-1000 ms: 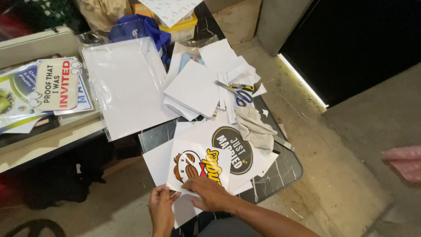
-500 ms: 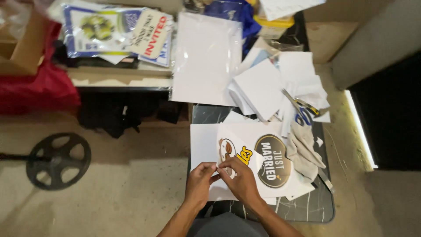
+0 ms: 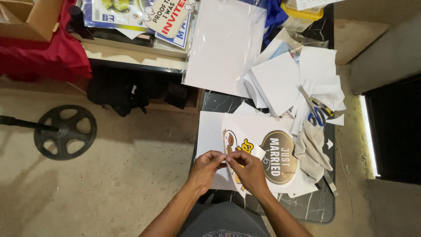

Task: Trimming printed designs with scissors and cleaning surfaces with a squeegee and cloth.

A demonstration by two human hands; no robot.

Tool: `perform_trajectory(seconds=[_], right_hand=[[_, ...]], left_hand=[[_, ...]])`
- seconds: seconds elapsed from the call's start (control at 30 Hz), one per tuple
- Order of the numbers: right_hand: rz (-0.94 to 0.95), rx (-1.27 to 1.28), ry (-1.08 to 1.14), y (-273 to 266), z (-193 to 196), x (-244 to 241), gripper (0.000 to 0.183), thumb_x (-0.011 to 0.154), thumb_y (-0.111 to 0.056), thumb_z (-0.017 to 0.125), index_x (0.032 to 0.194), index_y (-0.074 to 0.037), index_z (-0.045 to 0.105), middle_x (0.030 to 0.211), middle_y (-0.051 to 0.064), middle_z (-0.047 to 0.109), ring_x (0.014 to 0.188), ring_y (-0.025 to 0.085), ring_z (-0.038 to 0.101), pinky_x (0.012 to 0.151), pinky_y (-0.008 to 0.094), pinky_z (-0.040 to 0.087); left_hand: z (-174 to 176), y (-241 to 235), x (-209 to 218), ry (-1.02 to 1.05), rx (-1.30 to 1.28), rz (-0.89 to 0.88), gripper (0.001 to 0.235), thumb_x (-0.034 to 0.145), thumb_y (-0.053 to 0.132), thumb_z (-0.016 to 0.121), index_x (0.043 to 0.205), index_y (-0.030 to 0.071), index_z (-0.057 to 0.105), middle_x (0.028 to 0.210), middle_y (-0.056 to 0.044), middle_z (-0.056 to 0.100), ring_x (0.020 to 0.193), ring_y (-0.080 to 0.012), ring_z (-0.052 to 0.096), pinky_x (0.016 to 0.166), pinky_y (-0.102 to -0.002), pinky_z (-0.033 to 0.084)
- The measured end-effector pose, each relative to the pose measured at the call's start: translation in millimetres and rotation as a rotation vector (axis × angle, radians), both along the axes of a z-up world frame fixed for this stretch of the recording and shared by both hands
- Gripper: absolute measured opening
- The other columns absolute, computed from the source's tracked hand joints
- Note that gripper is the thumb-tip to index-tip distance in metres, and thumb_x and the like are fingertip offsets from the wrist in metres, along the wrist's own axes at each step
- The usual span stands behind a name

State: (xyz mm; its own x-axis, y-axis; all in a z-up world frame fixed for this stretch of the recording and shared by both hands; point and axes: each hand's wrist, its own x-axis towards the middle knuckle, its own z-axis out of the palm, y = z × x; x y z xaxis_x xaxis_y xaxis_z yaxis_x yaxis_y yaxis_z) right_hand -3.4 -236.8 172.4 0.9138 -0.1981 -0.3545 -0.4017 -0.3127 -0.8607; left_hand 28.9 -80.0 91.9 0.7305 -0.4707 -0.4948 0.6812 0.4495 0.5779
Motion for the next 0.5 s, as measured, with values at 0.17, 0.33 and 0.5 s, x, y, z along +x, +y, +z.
perform_trajectory(seconds=[0.17, 0.33, 0.5], right_hand=[[-0.028, 0.027, 0.074, -3.1, 2.0, 3.9, 0.020, 0.092, -0.022, 0.073, 0.102, -0.006, 0.080, 0.082, 0.002, 0.078, 0.075, 0.007, 0.069, 0.067, 0.023, 0.054], [-0.025, 0.012, 0.131, -5.0, 8.6, 7.3, 0.024, 0.092, -0.027, 0.073, 0.099, -0.006, 0.081, 0.068, 0.000, 0.070, 0.058, 0.006, 0.054, 0.051, 0.024, 0.040], [-0.013, -0.030, 0.191, -6.3, 12.4, 11.9, 0.026, 0.092, -0.031, 0.073, 0.098, -0.007, 0.082, 0.064, 0.001, 0.066, 0.054, 0.007, 0.047, 0.049, 0.025, 0.035]], left_hand=[[11.4, -1.0, 4.6, -0.014, 0.101, -0.039, 0.011, 0.095, 0.015, 0.070, 0.093, 0.004, 0.070, 0.091, -0.007, 0.071, 0.091, -0.0187, 0.066, 0.094, -0.036, 0.056], [13.9, -1.3, 7.7, -0.066, 0.190, -0.051, 0.011, 0.094, 0.014, 0.070, 0.091, 0.003, 0.071, 0.089, -0.006, 0.071, 0.088, -0.0178, 0.066, 0.089, -0.034, 0.056], [23.9, -0.1, 10.6, -0.091, 0.232, -0.068, 0.012, 0.094, 0.015, 0.071, 0.091, 0.003, 0.072, 0.088, -0.006, 0.071, 0.087, -0.0170, 0.066, 0.088, -0.033, 0.056]])
